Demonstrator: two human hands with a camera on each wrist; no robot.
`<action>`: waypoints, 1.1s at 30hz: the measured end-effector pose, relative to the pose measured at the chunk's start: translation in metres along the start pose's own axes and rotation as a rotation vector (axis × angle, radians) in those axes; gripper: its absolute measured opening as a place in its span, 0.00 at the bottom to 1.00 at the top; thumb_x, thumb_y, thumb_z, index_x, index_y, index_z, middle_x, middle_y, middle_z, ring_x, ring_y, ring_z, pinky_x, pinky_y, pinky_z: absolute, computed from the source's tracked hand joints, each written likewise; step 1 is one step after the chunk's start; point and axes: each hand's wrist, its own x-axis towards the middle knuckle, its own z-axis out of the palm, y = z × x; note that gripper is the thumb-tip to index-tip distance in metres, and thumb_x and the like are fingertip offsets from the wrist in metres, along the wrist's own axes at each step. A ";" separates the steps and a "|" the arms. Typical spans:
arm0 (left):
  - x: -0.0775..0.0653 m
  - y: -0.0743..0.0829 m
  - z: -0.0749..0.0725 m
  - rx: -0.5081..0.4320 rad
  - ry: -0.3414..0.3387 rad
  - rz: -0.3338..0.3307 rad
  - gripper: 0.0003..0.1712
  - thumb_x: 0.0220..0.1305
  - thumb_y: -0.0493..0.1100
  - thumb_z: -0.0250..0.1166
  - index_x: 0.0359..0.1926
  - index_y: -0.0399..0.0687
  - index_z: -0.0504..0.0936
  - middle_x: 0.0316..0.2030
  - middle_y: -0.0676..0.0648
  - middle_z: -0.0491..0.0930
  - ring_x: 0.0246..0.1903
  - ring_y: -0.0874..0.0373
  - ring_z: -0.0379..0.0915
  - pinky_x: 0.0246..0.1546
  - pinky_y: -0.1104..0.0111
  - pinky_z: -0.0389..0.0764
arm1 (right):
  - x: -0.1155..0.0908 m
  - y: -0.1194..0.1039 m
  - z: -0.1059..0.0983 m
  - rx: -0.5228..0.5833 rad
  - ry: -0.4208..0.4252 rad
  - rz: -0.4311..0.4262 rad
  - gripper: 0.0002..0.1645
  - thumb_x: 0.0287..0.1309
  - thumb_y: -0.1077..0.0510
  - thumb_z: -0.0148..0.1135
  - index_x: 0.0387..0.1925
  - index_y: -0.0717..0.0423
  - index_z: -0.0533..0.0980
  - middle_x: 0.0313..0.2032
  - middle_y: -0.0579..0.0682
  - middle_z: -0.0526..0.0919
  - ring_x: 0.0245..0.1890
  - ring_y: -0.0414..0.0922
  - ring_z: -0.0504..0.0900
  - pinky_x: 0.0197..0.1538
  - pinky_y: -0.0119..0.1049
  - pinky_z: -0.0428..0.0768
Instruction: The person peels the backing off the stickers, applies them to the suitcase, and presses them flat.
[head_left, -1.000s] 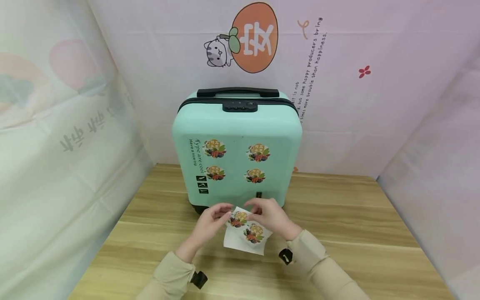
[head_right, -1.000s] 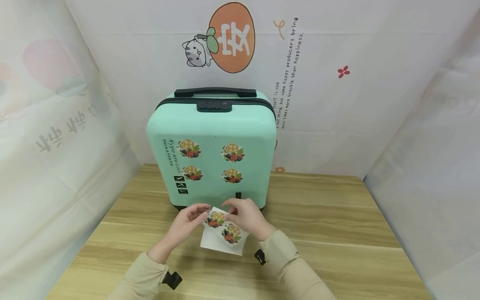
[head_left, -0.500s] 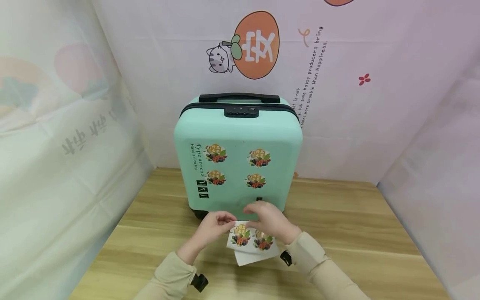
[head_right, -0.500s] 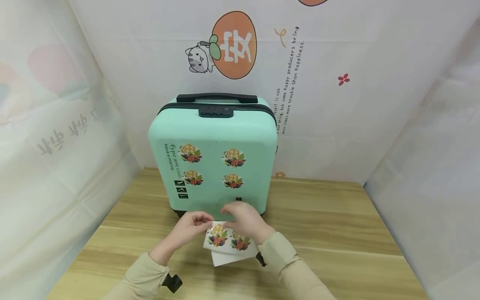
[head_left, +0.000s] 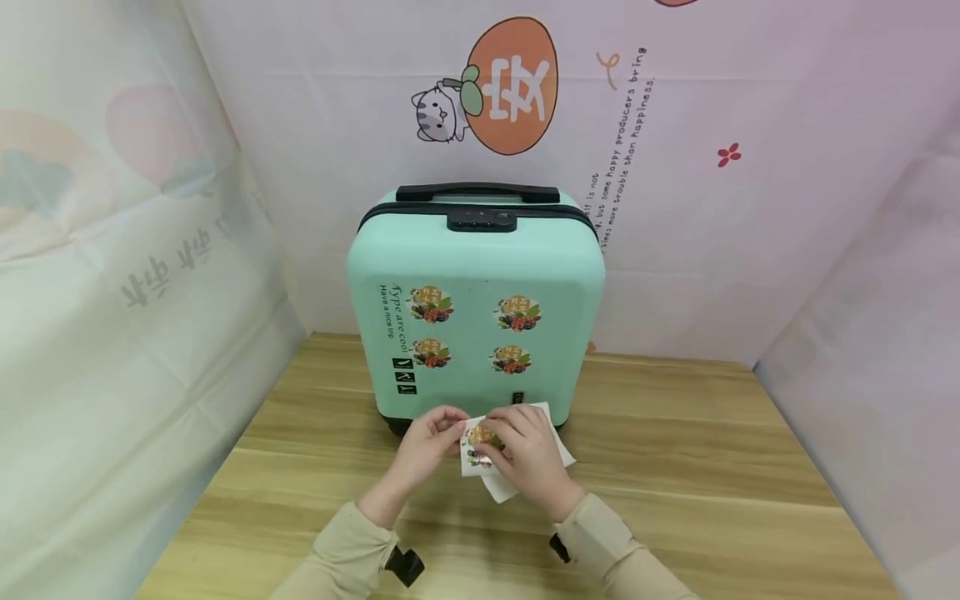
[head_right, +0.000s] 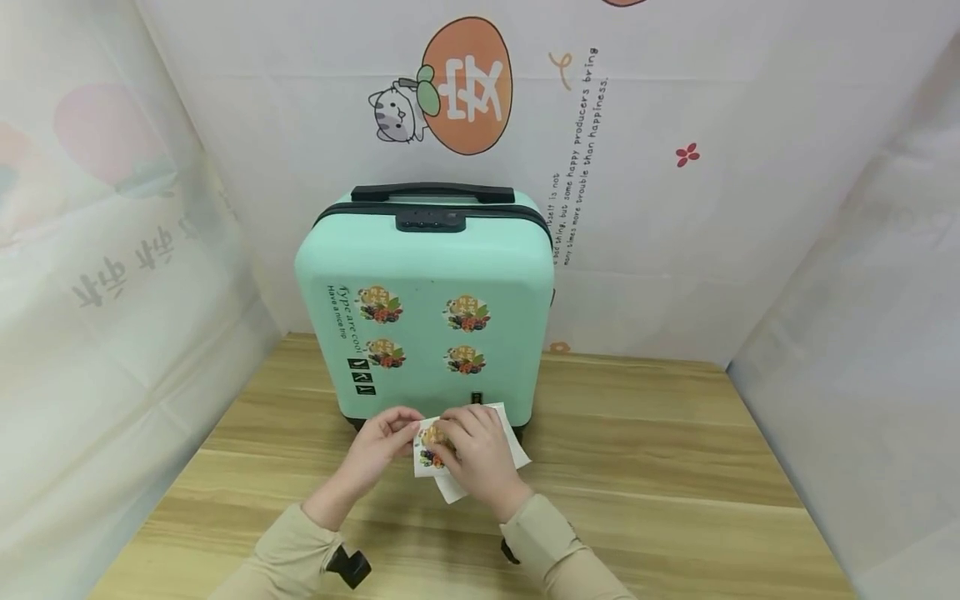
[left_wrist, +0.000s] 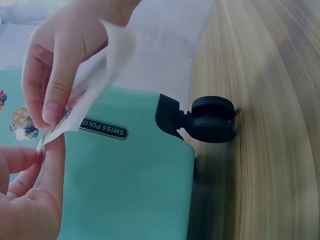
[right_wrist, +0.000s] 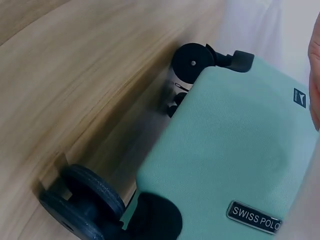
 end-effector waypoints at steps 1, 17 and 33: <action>0.001 0.000 0.000 -0.013 -0.004 -0.001 0.12 0.68 0.35 0.54 0.46 0.28 0.75 0.40 0.36 0.81 0.35 0.61 0.79 0.40 0.69 0.83 | -0.001 0.000 0.001 -0.002 -0.002 0.001 0.16 0.47 0.50 0.72 0.35 0.54 0.81 0.38 0.49 0.82 0.39 0.45 0.76 0.43 0.41 0.73; -0.006 -0.004 0.001 0.025 -0.024 -0.008 0.17 0.70 0.35 0.51 0.55 0.28 0.69 0.33 0.46 0.80 0.36 0.61 0.78 0.44 0.66 0.81 | -0.002 -0.002 0.004 0.000 -0.094 0.016 0.18 0.40 0.53 0.77 0.36 0.52 0.82 0.38 0.47 0.81 0.40 0.44 0.77 0.47 0.40 0.76; -0.008 -0.012 0.003 0.052 0.008 -0.005 0.19 0.68 0.33 0.52 0.58 0.31 0.68 0.37 0.38 0.82 0.34 0.59 0.78 0.43 0.65 0.81 | -0.005 -0.002 0.009 -0.020 -0.063 -0.018 0.17 0.34 0.52 0.78 0.29 0.52 0.80 0.33 0.46 0.81 0.36 0.43 0.77 0.42 0.38 0.76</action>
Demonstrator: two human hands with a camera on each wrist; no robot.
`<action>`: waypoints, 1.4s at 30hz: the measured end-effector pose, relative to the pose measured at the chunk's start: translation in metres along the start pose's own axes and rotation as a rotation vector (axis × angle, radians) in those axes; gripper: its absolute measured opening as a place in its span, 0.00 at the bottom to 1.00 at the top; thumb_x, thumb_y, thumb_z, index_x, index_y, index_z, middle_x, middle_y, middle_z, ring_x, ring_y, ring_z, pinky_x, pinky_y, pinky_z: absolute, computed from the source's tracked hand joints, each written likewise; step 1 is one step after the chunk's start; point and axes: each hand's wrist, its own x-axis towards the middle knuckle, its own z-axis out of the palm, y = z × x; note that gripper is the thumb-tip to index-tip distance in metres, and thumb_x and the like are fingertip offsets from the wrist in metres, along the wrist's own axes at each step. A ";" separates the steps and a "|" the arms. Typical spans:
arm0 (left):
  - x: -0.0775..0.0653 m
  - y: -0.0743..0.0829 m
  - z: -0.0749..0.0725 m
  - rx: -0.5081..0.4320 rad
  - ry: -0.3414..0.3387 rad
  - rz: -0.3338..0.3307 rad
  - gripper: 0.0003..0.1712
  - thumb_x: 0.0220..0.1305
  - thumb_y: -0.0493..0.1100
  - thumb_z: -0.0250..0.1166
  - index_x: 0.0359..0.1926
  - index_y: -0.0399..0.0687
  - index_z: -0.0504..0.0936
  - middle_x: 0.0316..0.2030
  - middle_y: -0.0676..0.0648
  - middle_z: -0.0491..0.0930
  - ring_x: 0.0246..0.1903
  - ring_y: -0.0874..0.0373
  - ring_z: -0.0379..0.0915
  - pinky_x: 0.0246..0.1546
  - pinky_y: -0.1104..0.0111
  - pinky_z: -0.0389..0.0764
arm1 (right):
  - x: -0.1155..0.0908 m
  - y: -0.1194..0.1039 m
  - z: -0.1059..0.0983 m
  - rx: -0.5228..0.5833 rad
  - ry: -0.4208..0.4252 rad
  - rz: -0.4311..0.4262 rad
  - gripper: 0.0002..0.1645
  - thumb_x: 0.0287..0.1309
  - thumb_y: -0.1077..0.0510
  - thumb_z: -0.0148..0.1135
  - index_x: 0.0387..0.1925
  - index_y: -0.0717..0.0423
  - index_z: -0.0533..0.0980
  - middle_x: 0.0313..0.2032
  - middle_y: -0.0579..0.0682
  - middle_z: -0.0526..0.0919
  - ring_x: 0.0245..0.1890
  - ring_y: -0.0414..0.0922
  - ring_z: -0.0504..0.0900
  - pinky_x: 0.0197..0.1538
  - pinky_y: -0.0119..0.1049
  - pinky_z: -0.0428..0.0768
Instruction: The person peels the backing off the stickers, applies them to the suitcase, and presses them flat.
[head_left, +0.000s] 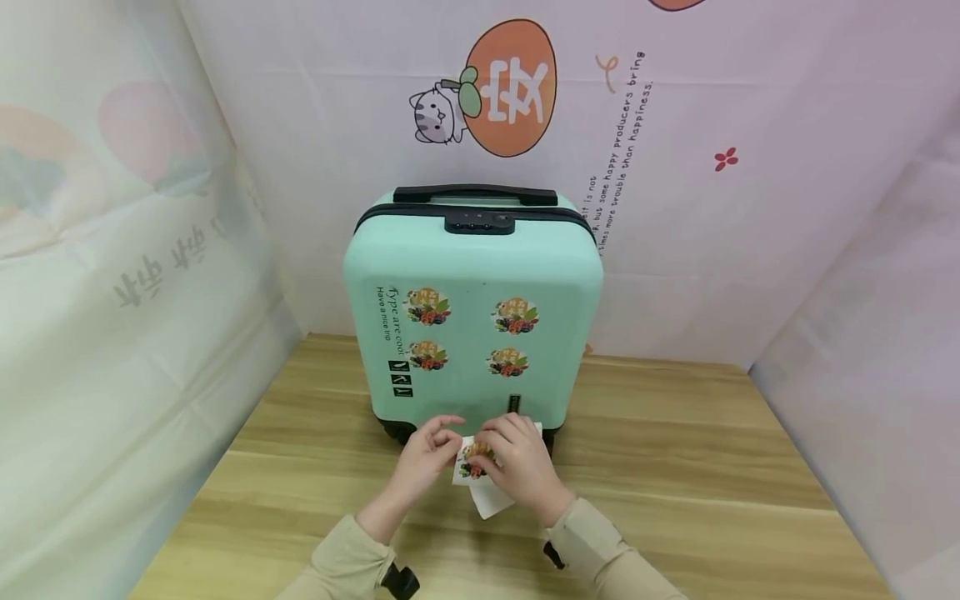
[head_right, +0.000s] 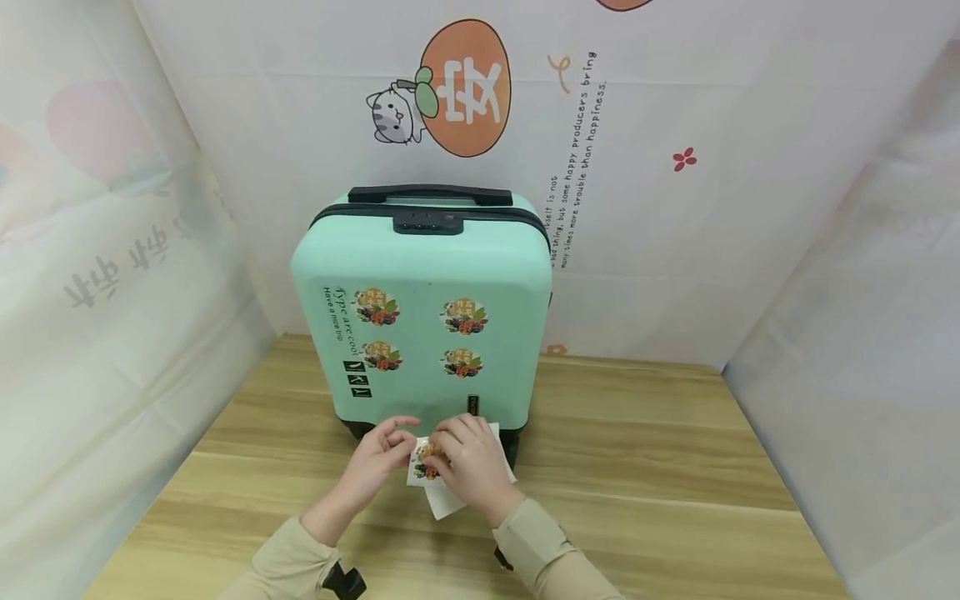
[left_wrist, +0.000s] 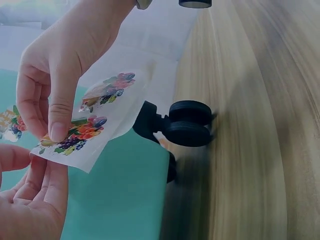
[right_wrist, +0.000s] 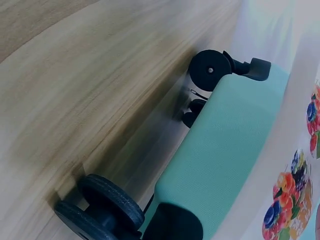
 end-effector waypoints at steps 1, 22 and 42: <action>0.000 -0.001 0.000 -0.008 0.007 -0.004 0.19 0.68 0.33 0.53 0.58 0.31 0.69 0.37 0.38 0.82 0.34 0.59 0.78 0.43 0.64 0.81 | 0.000 -0.001 0.000 0.002 0.001 0.003 0.16 0.35 0.53 0.78 0.28 0.52 0.81 0.34 0.46 0.81 0.37 0.43 0.77 0.42 0.38 0.76; -0.001 0.002 0.000 -0.038 0.073 -0.041 0.15 0.64 0.33 0.57 0.49 0.28 0.74 0.31 0.41 0.85 0.30 0.63 0.78 0.40 0.67 0.81 | 0.001 0.001 0.003 0.044 0.020 -0.011 0.13 0.36 0.57 0.78 0.27 0.51 0.82 0.33 0.44 0.82 0.35 0.41 0.77 0.40 0.36 0.77; 0.004 0.007 0.000 -0.083 0.034 -0.022 0.14 0.67 0.33 0.54 0.50 0.26 0.72 0.28 0.52 0.82 0.23 0.65 0.69 0.26 0.75 0.69 | 0.006 0.005 -0.002 0.067 0.053 0.014 0.12 0.39 0.55 0.76 0.28 0.52 0.83 0.32 0.45 0.82 0.35 0.42 0.78 0.39 0.35 0.76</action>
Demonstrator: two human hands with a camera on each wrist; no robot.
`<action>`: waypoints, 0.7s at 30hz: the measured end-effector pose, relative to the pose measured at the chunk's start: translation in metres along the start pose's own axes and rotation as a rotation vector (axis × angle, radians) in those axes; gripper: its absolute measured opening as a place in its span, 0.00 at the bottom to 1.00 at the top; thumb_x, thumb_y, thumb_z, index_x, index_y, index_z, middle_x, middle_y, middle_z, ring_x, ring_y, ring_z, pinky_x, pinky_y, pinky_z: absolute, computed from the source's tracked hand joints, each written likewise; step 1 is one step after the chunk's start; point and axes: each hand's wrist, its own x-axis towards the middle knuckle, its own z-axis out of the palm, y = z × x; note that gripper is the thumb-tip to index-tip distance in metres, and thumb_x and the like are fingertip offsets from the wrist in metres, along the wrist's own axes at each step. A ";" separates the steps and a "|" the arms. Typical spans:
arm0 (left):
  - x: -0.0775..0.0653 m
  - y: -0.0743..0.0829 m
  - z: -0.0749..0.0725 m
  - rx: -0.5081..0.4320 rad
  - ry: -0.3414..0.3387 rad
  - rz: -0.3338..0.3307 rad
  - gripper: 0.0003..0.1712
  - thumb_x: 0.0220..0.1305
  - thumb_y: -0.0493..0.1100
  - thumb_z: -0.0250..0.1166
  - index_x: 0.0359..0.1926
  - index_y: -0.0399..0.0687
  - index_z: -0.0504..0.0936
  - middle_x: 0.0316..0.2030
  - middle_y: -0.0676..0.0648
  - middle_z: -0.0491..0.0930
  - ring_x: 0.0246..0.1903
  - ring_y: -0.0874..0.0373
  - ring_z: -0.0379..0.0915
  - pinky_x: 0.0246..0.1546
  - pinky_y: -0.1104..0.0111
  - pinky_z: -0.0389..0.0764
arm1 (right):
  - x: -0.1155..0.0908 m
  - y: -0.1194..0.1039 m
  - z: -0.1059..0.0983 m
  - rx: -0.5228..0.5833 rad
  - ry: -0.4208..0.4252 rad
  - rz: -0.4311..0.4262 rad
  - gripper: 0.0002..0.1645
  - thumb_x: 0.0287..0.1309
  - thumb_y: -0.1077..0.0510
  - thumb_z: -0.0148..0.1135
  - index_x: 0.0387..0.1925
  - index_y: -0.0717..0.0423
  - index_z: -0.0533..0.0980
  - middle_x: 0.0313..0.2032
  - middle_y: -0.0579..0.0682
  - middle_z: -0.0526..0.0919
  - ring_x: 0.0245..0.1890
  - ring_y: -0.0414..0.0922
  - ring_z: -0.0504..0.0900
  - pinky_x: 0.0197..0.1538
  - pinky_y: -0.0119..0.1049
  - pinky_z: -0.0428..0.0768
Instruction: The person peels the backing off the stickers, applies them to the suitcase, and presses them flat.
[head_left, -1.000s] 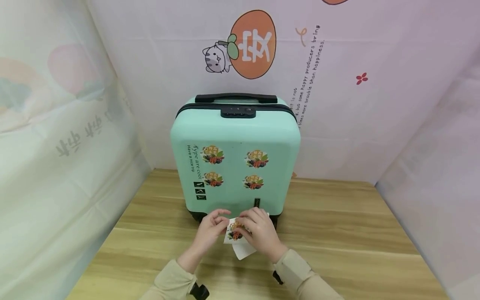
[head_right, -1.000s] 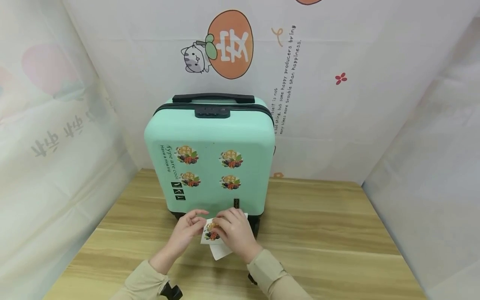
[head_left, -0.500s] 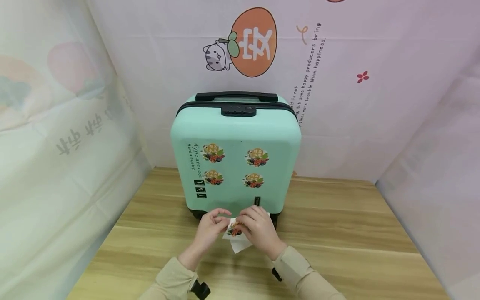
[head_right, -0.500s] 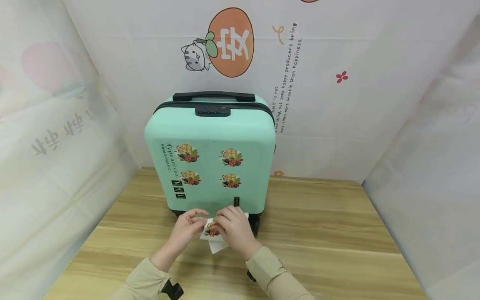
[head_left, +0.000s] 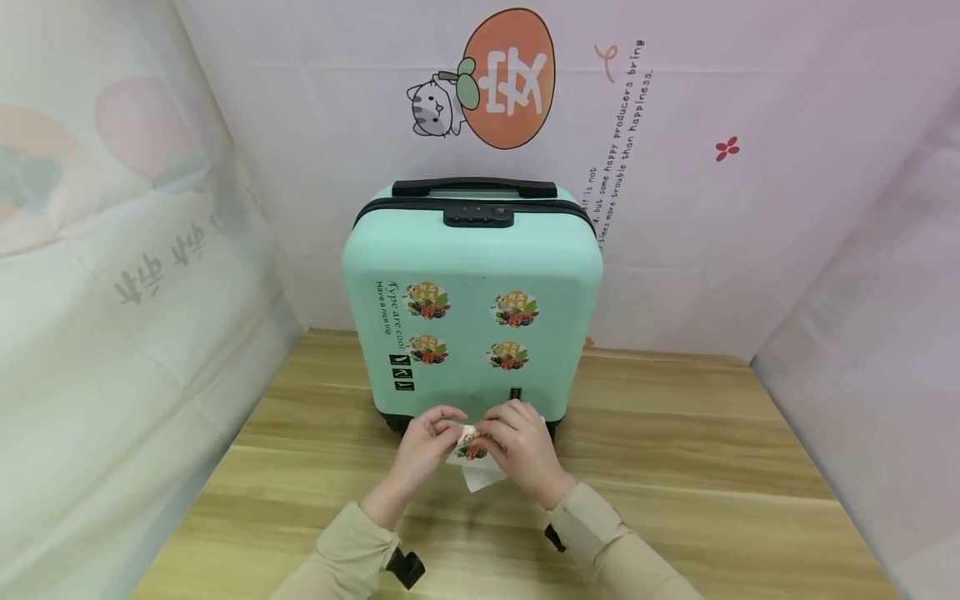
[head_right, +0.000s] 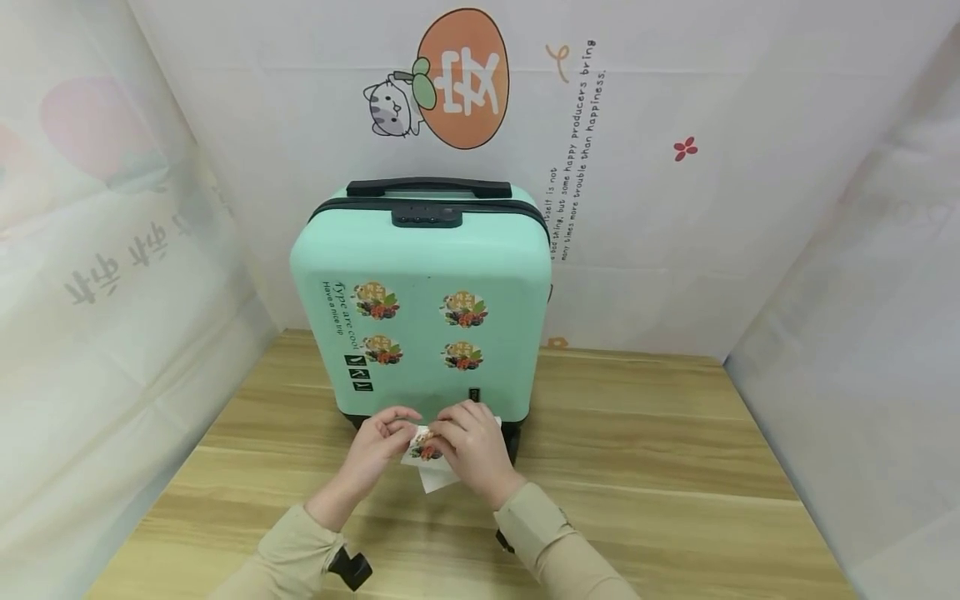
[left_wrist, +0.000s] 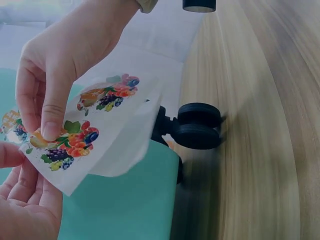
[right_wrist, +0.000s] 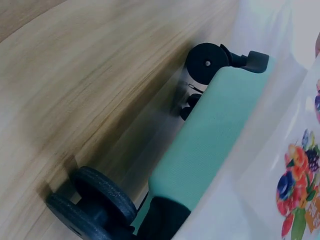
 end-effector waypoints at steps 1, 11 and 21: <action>0.000 0.000 0.000 0.002 0.006 0.004 0.14 0.67 0.33 0.54 0.50 0.26 0.72 0.27 0.53 0.82 0.22 0.65 0.67 0.25 0.76 0.67 | 0.000 0.000 0.000 -0.005 0.000 0.002 0.11 0.39 0.55 0.76 0.28 0.52 0.83 0.32 0.45 0.82 0.35 0.42 0.78 0.39 0.35 0.76; 0.001 -0.002 0.004 -0.035 0.074 -0.004 0.14 0.64 0.30 0.56 0.48 0.25 0.73 0.34 0.39 0.85 0.28 0.65 0.76 0.31 0.74 0.75 | 0.000 0.000 0.004 -0.060 0.078 -0.046 0.12 0.34 0.59 0.77 0.26 0.53 0.83 0.30 0.46 0.81 0.33 0.43 0.77 0.37 0.36 0.75; 0.001 -0.003 0.006 -0.122 0.128 -0.009 0.13 0.63 0.29 0.55 0.46 0.22 0.72 0.39 0.33 0.83 0.32 0.62 0.81 0.37 0.71 0.82 | -0.001 -0.003 0.007 -0.085 0.084 -0.066 0.11 0.36 0.60 0.77 0.26 0.53 0.82 0.30 0.46 0.81 0.32 0.42 0.78 0.38 0.35 0.77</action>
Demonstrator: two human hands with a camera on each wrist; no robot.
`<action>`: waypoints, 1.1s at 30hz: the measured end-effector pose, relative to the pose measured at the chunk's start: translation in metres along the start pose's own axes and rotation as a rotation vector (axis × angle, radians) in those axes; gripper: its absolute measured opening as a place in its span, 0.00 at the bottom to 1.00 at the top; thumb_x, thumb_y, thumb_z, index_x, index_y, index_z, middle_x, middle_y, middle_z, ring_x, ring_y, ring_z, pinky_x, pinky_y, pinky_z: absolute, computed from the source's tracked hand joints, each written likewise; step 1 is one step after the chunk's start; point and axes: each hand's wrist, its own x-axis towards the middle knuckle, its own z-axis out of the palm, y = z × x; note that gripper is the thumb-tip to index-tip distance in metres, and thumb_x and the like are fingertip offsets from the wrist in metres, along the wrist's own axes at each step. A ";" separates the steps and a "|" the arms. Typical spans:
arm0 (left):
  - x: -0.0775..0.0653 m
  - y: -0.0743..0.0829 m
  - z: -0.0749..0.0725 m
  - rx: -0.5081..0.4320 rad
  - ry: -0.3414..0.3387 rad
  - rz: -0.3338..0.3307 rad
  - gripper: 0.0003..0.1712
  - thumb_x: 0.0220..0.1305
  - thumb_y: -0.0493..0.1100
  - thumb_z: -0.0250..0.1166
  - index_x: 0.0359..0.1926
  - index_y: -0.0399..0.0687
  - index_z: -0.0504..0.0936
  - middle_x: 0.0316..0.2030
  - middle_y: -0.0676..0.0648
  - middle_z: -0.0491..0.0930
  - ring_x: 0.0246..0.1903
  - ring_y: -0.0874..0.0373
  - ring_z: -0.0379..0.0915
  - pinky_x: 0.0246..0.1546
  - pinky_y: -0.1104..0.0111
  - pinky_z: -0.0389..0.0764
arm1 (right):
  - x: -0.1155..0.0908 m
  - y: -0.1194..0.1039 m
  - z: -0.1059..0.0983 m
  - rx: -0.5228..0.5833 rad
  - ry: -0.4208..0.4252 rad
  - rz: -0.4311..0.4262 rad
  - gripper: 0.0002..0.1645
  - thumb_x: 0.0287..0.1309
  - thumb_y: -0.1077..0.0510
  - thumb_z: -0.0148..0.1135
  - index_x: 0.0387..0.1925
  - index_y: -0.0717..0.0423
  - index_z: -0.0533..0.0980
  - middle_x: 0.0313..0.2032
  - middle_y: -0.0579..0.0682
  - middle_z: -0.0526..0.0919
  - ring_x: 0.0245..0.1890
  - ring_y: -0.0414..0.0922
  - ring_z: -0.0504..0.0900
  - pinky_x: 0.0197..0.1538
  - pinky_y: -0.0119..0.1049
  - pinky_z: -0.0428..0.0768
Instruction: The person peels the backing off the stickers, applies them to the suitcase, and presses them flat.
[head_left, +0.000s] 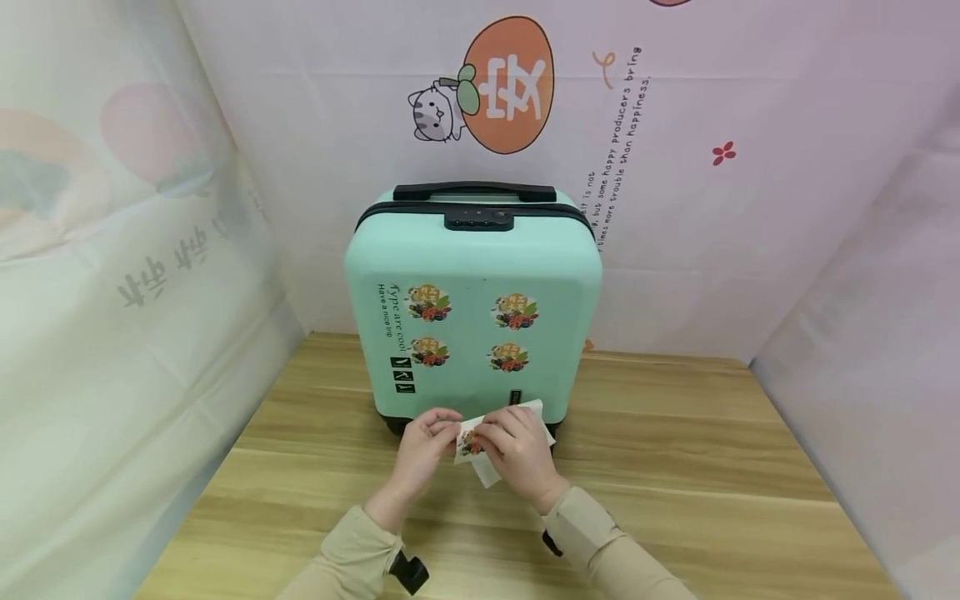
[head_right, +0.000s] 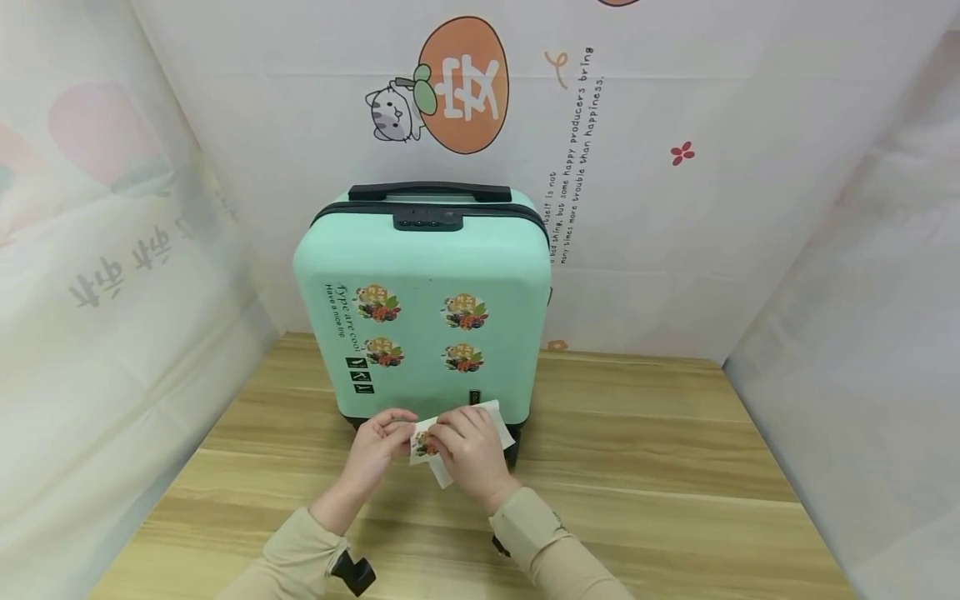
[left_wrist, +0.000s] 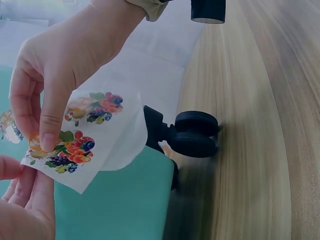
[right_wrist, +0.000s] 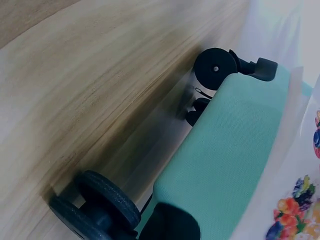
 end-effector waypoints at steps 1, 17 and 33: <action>0.000 0.000 0.000 -0.004 0.000 0.000 0.13 0.64 0.29 0.55 0.46 0.22 0.72 0.39 0.33 0.83 0.33 0.62 0.81 0.37 0.70 0.82 | 0.000 -0.001 0.000 0.006 -0.015 0.013 0.12 0.37 0.60 0.77 0.27 0.53 0.82 0.30 0.46 0.81 0.32 0.42 0.78 0.38 0.34 0.77; -0.003 0.005 0.004 0.035 0.015 0.026 0.12 0.65 0.31 0.55 0.45 0.24 0.73 0.25 0.50 0.81 0.26 0.64 0.73 0.31 0.73 0.77 | 0.003 -0.008 -0.002 0.111 -0.168 0.235 0.13 0.42 0.63 0.76 0.29 0.50 0.78 0.31 0.43 0.78 0.31 0.38 0.75 0.32 0.28 0.74; -0.001 0.007 -0.002 0.113 0.037 0.036 0.11 0.65 0.32 0.57 0.44 0.26 0.76 0.34 0.38 0.83 0.28 0.63 0.75 0.29 0.74 0.76 | 0.004 -0.010 -0.002 0.235 -0.201 0.255 0.12 0.44 0.66 0.73 0.28 0.51 0.77 0.30 0.44 0.78 0.31 0.38 0.77 0.34 0.28 0.77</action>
